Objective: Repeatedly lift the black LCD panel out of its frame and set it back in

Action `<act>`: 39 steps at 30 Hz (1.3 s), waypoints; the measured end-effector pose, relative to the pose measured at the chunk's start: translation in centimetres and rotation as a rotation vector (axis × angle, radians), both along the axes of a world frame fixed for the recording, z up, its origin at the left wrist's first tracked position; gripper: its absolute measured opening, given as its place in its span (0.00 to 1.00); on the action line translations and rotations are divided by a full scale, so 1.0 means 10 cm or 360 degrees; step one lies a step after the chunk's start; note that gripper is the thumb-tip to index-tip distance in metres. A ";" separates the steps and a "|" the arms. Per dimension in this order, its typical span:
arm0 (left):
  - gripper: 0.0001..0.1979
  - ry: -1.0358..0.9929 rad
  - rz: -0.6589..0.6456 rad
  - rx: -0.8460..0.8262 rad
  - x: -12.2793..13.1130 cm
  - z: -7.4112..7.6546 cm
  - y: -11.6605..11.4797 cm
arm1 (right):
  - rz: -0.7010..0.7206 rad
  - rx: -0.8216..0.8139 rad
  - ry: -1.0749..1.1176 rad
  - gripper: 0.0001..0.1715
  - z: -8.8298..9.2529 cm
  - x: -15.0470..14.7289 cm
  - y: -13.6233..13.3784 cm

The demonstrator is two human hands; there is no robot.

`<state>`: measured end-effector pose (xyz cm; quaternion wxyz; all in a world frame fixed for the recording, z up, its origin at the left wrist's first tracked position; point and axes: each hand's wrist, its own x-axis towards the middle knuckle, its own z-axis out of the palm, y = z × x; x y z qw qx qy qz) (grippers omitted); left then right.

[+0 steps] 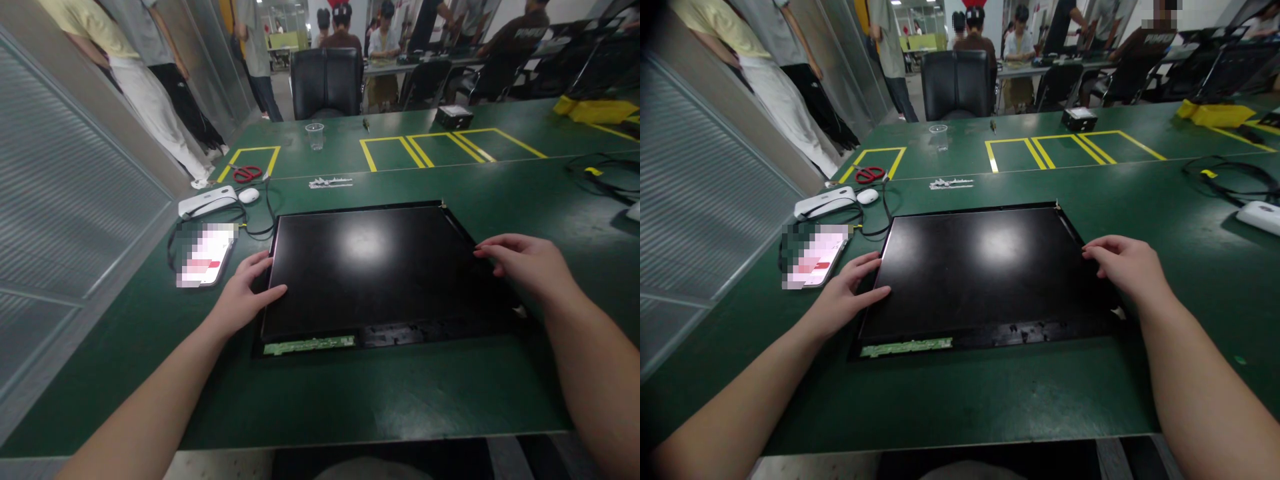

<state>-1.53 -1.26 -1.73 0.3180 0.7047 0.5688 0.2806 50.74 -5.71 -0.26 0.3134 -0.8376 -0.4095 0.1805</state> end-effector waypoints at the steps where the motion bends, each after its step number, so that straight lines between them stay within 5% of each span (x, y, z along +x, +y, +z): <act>1: 0.40 0.0040 -0.0014 0.0007 0.00 0.00 0.00 | 0.0004 0.0017 0.0029 0.16 0.00 -0.01 0.00; 39: 0.33 0.0196 -0.0043 0.0062 -0.01 -0.01 0.04 | -0.0051 0.0083 0.0022 0.17 0.05 -0.11 -0.01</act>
